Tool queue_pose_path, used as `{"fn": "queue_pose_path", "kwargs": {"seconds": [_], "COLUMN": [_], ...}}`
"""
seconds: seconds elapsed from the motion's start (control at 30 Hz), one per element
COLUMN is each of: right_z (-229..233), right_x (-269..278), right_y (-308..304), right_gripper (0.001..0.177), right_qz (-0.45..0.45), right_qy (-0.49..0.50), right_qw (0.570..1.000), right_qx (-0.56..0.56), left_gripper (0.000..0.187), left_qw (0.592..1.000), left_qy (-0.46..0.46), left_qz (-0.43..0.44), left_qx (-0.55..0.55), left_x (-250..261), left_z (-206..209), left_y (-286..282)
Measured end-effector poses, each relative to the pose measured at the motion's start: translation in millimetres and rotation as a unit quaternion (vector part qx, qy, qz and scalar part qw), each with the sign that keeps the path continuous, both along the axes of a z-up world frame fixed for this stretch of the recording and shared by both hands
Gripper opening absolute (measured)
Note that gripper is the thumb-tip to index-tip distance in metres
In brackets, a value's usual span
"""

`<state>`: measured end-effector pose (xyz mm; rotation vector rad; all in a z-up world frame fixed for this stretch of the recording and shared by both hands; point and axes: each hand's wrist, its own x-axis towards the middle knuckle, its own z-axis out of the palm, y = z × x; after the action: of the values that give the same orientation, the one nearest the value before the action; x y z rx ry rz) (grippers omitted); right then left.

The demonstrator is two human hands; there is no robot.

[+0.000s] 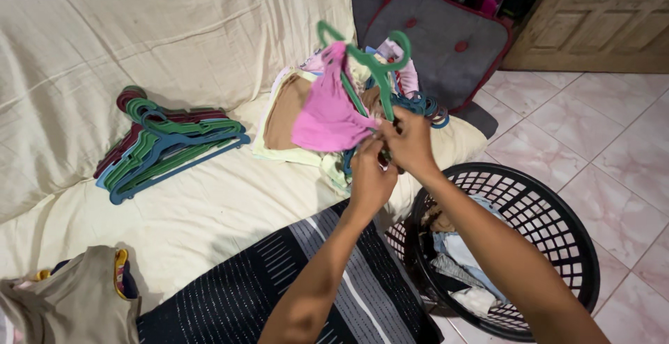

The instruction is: The person hangs clothing by placing garments onto plastic hangers, picking them up from a pile and securing them on the hangers by hand.

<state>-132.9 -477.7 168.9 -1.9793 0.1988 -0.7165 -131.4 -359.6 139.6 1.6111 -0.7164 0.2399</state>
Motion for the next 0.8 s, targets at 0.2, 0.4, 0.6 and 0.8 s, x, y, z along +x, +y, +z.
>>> {"fn": "queue_pose_path", "kwargs": {"seconds": [0.2, 0.4, 0.6, 0.8], "right_z": [32.5, 30.1, 25.6, 9.4], "right_x": [-27.3, -52.0, -55.9, -38.7], "right_y": [-3.2, 3.4, 4.7, -14.0], "right_gripper": [0.022, 0.025, 0.018, 0.021], "right_qz": [0.008, 0.082, 0.050, 0.099], "right_qy": [-0.070, -0.056, -0.013, 0.159], "right_qw": [0.985, 0.955, 0.969, 0.972], "right_qx": [-0.157, -0.280, -0.241, -0.140], "left_gripper": [0.017, 0.017, 0.014, 0.015], "left_qw": [0.996, 0.900, 0.885, 0.912], "left_qy": [0.002, 0.342, 0.345, 0.318], "left_qz": [0.059, -0.129, -0.099, -0.096], "left_qx": [-0.071, -0.239, -0.297, -0.240], "left_x": [0.4, 35.9, 41.8, 25.1], "left_z": [41.7, 21.4, -6.1, -2.1], "left_y": [15.8, 10.7, 16.8, 14.0]}}
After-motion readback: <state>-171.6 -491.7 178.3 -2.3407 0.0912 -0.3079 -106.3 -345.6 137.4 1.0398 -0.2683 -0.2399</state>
